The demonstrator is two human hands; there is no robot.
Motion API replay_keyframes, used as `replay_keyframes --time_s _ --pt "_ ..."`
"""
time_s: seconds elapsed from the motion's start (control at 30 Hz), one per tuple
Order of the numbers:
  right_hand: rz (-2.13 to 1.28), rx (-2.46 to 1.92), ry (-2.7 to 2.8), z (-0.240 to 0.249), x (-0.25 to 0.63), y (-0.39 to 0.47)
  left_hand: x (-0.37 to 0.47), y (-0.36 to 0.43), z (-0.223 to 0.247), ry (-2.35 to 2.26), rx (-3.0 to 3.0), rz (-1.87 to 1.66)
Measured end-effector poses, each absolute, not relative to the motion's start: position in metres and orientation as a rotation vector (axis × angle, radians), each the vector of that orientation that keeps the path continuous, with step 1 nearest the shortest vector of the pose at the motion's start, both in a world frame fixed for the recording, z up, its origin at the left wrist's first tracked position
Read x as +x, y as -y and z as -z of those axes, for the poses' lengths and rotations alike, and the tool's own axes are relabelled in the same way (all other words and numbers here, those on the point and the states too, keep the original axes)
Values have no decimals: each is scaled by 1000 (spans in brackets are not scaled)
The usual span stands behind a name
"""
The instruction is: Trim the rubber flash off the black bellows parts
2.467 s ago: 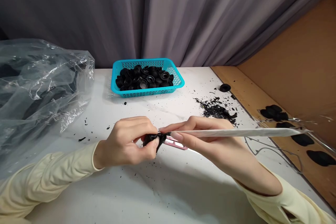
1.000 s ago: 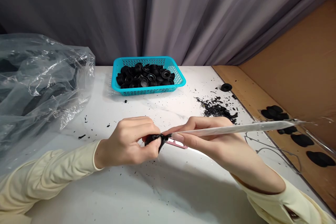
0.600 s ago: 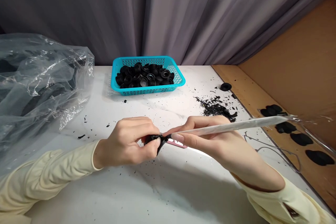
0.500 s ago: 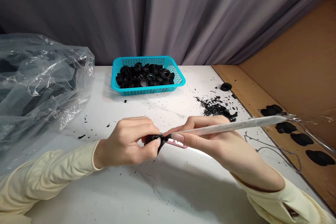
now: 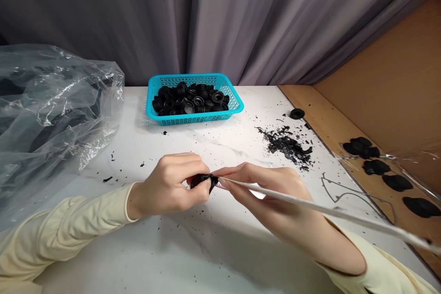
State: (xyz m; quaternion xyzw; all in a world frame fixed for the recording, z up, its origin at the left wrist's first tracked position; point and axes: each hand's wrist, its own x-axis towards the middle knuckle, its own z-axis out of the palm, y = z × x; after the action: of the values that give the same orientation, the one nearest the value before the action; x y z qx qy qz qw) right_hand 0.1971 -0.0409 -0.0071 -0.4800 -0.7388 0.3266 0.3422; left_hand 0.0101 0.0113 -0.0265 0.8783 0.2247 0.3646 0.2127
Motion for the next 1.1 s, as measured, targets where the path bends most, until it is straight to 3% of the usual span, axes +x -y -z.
replay_keyframes --time_s 0.27,0.8,1.1 --pt "-617 -1215 1923 17 193 45 12 -12 24 -792 2221 -873" --pt "-1072 -1095 1550 10 203 30 12 -8 12 -874 1905 -773" --pt "-1358 -1059 1327 13 202 27 9 -7 10 -974 1595 -527"
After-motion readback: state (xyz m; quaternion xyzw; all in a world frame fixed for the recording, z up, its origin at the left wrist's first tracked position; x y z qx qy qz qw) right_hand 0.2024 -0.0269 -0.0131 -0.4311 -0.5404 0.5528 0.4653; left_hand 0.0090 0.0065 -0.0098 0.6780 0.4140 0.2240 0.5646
